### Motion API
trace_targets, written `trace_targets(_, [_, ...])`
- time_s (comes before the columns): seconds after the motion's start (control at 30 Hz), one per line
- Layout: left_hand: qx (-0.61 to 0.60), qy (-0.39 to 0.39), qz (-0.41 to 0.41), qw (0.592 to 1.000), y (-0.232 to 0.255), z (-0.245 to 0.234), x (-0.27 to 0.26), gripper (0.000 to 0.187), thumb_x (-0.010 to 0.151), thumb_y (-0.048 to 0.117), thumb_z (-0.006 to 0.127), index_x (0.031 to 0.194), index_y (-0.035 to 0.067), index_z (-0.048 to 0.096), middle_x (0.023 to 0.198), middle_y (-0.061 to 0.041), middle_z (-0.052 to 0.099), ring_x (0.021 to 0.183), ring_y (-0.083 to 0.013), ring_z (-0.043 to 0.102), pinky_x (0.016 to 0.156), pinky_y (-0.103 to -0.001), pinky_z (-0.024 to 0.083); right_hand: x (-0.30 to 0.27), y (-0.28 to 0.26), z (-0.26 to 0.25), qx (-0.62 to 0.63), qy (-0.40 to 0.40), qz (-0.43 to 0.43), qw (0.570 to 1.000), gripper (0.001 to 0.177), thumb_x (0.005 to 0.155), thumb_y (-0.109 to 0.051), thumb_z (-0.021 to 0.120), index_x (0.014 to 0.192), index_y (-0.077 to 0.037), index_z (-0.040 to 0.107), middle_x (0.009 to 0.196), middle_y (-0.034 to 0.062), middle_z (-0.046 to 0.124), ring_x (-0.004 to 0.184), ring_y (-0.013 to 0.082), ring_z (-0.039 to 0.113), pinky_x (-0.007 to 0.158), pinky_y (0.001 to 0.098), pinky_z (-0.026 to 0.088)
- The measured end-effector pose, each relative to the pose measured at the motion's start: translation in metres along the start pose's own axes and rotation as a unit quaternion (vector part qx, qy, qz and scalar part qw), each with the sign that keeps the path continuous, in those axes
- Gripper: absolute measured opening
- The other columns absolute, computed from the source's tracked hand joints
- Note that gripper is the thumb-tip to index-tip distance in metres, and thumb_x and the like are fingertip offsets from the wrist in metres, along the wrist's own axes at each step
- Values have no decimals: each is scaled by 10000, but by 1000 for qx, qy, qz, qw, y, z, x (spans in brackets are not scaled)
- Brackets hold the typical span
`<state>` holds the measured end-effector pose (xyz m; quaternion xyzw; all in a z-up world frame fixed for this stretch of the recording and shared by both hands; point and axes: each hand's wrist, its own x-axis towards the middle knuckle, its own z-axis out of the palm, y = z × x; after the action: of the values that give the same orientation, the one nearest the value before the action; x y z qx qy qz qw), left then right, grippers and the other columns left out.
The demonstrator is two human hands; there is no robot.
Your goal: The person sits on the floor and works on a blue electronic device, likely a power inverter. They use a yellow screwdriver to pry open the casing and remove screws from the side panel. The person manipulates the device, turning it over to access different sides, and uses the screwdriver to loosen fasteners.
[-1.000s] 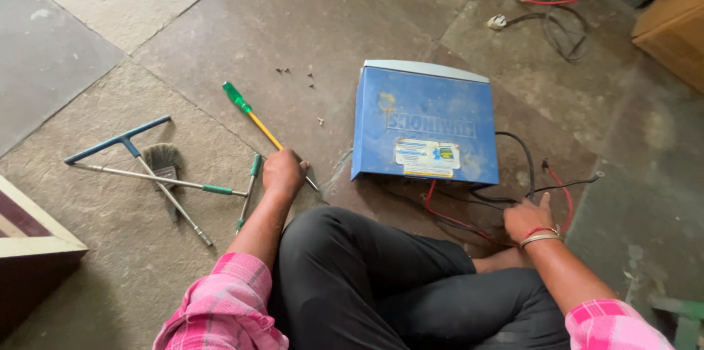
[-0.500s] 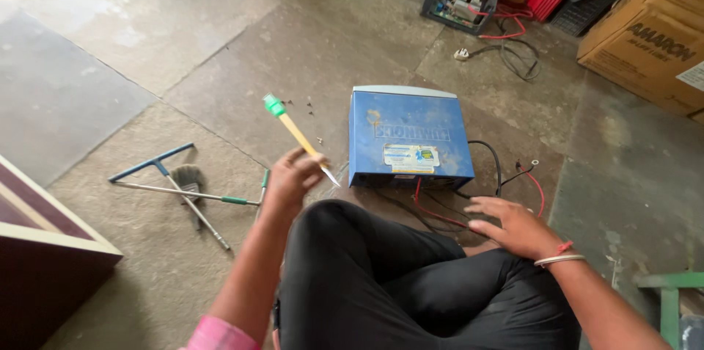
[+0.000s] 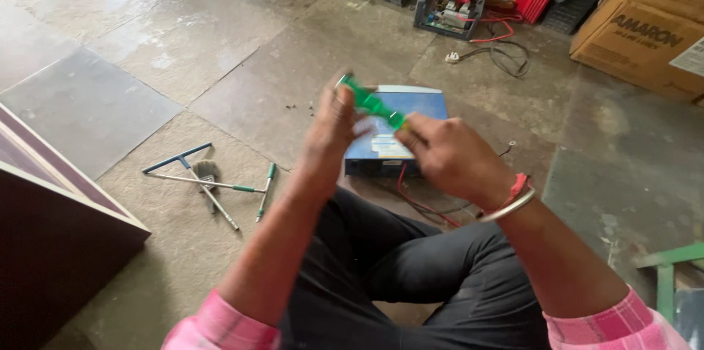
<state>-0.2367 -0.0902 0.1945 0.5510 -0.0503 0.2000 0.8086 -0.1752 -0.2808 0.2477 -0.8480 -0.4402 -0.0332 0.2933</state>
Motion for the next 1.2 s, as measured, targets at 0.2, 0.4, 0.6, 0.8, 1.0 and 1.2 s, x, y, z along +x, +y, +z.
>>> trace_targets(0.2, [19, 24, 72, 997, 11, 4, 40, 452, 1058, 329, 582, 1401, 54, 476, 1032, -142, 721, 998, -258, 735, 867, -378, 642, 5, 10, -18, -25, -29, 57, 998, 294, 1015, -348, 537, 1038, -84, 666, 700, 224, 672, 699, 434, 677, 608, 545, 488])
trace_targets(0.4, [212, 278, 130, 928, -70, -200, 168, 389, 1090, 249, 658, 1382, 15, 550, 996, -82, 633, 799, -172, 593, 680, -338, 519, -4, 132, -17, -51, 19, 48, 997, 351, 1069, -278, 535, 1300, -34, 635, 1025, 260, 716, 939, 436, 690, 767, 484, 537])
trace_targets(0.6, [642, 110, -289, 701, -269, -370, 119, 458, 898, 198, 693, 1345, 113, 645, 955, -203, 720, 846, -352, 684, 749, -454, 547, 2, 204, -15, 210, 6, 288, 934, 630, 1007, -130, 580, 1626, -139, 459, 1030, 165, 743, 836, 255, 746, 687, 382, 593])
trace_targets(0.8, [715, 43, -259, 648, -294, -362, 86, 534, 837, 229, 758, 1357, 186, 646, 1260, -196, 642, 1110, -407, 653, 925, -491, 538, 10, 248, 15, 505, 245, 265, 784, 300, 1138, -40, 561, 1431, 11, 523, 1144, 161, 693, 1005, 255, 704, 855, 363, 589])
trace_targets(1.0, [723, 19, -248, 645, -255, -328, 116, 566, 800, 292, 798, 1332, 178, 642, 1293, -181, 607, 1175, -389, 595, 935, -486, 516, 46, 316, 71, 666, 244, 337, 619, 368, 911, 50, 547, 1276, 59, 596, 1264, 158, 724, 1206, 252, 676, 1060, 357, 539])
trace_targets(1.2, [635, 10, -48, 771, -262, -268, 194, 457, 922, 345, 745, 1307, 112, 670, 1330, -193, 618, 1223, -397, 584, 1007, -479, 494, 79, 347, 107, 592, 127, 378, 700, 345, 1058, -276, 532, 1221, 14, 624, 1048, 115, 705, 1025, 254, 712, 970, 402, 549])
